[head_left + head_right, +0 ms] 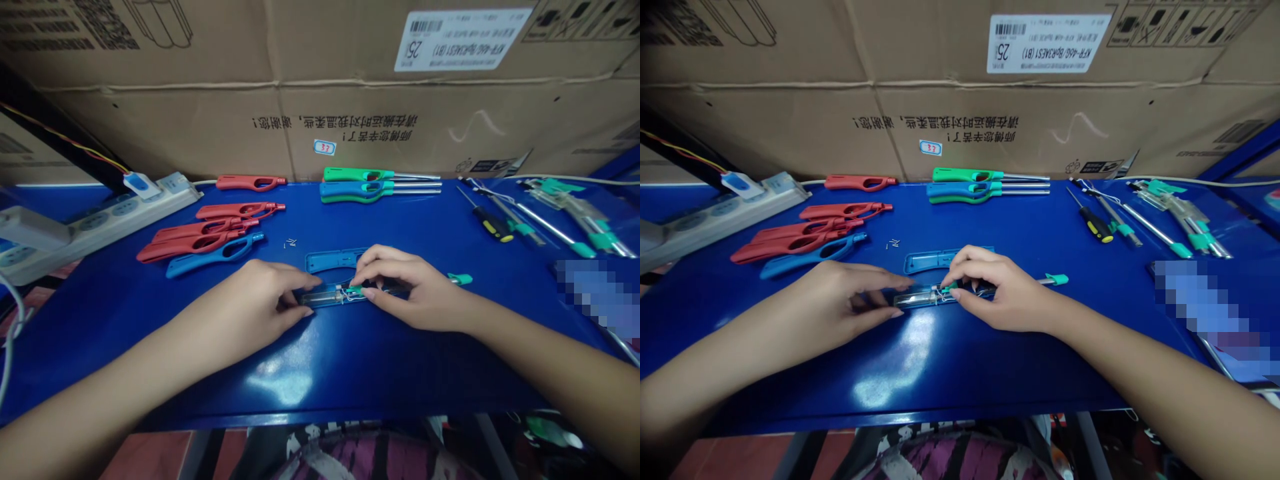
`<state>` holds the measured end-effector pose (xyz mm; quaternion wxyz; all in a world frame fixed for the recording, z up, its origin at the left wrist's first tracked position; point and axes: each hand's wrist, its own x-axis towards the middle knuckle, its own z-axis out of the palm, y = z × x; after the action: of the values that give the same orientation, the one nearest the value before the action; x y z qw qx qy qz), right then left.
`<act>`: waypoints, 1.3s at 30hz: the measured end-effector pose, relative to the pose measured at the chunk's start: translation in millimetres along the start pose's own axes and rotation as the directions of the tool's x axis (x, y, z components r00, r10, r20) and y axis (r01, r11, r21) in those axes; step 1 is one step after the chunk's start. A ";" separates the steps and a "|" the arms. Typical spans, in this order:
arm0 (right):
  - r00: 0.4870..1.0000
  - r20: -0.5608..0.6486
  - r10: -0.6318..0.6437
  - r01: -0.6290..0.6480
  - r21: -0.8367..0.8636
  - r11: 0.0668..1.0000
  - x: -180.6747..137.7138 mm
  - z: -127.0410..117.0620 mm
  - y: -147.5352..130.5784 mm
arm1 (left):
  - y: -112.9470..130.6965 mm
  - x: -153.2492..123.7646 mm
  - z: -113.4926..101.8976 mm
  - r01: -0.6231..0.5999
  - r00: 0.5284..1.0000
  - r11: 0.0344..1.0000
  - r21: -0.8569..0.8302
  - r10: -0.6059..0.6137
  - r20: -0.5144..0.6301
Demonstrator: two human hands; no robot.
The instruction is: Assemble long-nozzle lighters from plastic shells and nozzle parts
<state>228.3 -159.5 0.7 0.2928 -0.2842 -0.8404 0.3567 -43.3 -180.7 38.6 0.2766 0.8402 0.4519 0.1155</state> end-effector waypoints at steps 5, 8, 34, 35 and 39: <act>1.000 0.010 0.009 -0.009 -0.002 1.000 0.7 0.0 0.8 | 1.5 -0.8 0.3 -0.032 0.999 0.998 0.049 0.031 0.021; 1.000 0.019 0.016 -0.015 -0.004 1.000 0.6 0.4 0.7 | 3.5 1.1 1.2 -0.041 0.999 0.998 0.049 0.041 0.007; 0.925 0.376 -0.053 0.265 -0.540 0.799 -8.0 -6.1 -17.5 | 13.6 -3.4 9.0 -0.105 0.982 0.920 0.377 0.156 -0.108; 0.941 0.333 -0.067 0.244 -0.524 0.816 -7.6 -8.0 -16.6 | 14.6 -2.8 10.7 -0.133 0.976 0.914 0.384 0.189 -0.110; 0.982 0.182 -0.045 0.129 -0.479 0.868 -5.8 -16.6 -13.9 | 13.6 0.5 22.2 -0.253 0.952 0.907 0.337 0.296 -0.082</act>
<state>240.0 -164.4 19.2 0.1570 -0.2803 -0.9364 0.1414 -23.7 -194.2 28.1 0.0860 0.9198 0.3590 0.1330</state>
